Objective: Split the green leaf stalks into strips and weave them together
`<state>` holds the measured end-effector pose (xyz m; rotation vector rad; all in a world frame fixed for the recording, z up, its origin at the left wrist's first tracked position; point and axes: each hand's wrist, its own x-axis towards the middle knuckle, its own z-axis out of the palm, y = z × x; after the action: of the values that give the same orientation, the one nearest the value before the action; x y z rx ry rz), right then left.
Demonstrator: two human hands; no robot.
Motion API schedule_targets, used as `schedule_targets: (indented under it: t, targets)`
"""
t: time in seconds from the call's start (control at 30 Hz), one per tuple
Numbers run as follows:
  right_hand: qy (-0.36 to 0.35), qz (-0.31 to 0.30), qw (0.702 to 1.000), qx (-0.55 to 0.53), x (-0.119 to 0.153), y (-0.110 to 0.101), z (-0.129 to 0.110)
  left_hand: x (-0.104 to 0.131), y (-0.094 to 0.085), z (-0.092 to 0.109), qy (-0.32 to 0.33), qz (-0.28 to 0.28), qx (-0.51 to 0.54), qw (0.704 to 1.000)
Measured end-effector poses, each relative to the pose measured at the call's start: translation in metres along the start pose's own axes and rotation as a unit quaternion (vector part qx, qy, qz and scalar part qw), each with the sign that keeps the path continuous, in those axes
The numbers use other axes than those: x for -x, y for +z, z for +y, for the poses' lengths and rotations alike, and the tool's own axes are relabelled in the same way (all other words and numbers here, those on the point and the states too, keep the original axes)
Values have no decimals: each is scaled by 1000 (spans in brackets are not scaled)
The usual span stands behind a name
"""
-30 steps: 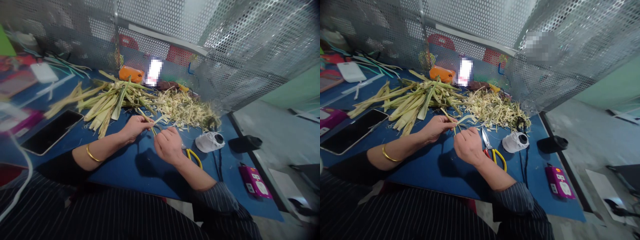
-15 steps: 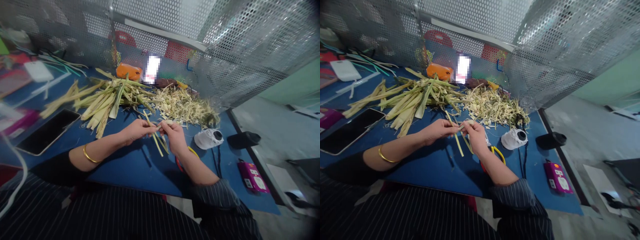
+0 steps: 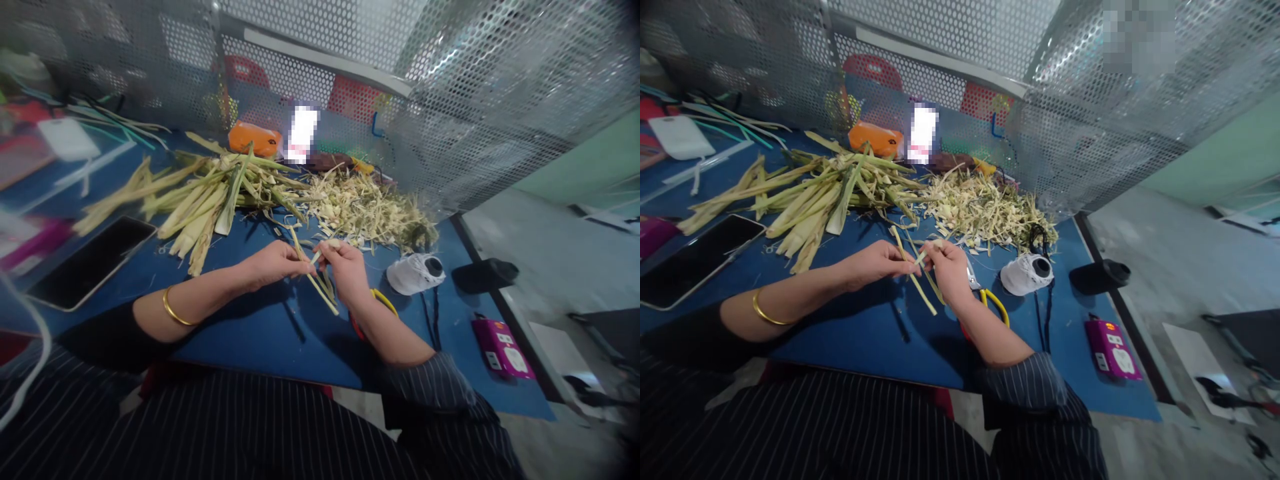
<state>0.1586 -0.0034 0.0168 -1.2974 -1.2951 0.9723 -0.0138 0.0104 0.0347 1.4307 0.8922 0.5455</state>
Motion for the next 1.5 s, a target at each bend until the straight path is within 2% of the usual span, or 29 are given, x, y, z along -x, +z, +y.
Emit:
schedule_targets:
  t: [0.07, 0.1, 0.13, 0.2, 0.27, 0.33, 0.4, 0.5, 0.6, 0.7, 0.8, 0.83, 0.93, 1.0, 1.1, 1.17, 1.27, 1.4, 1.43, 1.47, 1.5]
  targets:
    - [-98, 46, 988, 111, 0, -5, -5, 1, 3, 2, -10, 1, -16, 1000]
    - [-154, 62, 971, 172, 0, -7, -7, 2, 5, 2, -14, -1, -26, 1000]
    - [-201, 58, 951, 226, 1, -8, -10, 2, 7, 2, -14, -3, -39, 999]
    - [-243, -9, 925, 292, 3, -7, -13, 3, 10, 0, -10, -2, -65, 998]
    - [-221, -84, 930, 282, 6, -4, -15, 3, 12, -3, -7, 0, -88, 996]
    - [-169, -102, 955, 223, 8, 0, -14, 3, 13, -4, -13, 3, -103, 995]
    - [-125, -66, 976, 164, 10, 3, -12, 3, 12, -4, -15, 0, -106, 994]
    - [-89, -7, 989, 121, 12, 6, -8, 5, 11, -3, -4, -21, -100, 995]
    - [-68, -1, 992, 107, 11, 7, -4, 6, 12, -1, -11, -48, -89, 995]
    - [-101, 6, 986, 135, 6, 1, -6, 6, 12, -1, -12, -22, -24, 999]
    - [-201, 71, 960, 184, -1, -10, -13, 3, 10, 1, -19, 25, 67, 997]
    - [-211, 87, 957, 180, -2, -14, -16, 2, 8, 1, -26, 36, 91, 995]
    - [-162, 74, 974, 136, -2, -22, -24, -1, 2, 2, -33, 59, 144, 987]
    - [-133, 46, 975, 170, 0, -24, -26, -2, 0, 3, -26, 74, 154, 985]
    - [-147, 15, 938, 314, 4, -21, -26, -2, -2, 4, -17, 111, 144, 983]
    - [-193, -42, 901, 386, 6, -17, -23, -1, -1, 5, -12, 130, 132, 983]
    - [-284, -113, 846, 437, 9, -11, -19, -1, 3, 4, -3, 148, 115, 982]
    - [-397, -116, 767, 491, 14, -4, -18, -5, 5, -4, -12, 170, 126, 977]
    - [-409, -117, 756, 498, 15, -4, -18, -6, 5, -5, -20, 168, 141, 976]
    - [-405, -114, 760, 495, 15, -4, -18, -7, 4, -6, -29, 162, 158, 974]
    - [-387, -107, 780, 480, 14, -4, -18, -7, 3, -6, -37, 156, 177, 971]
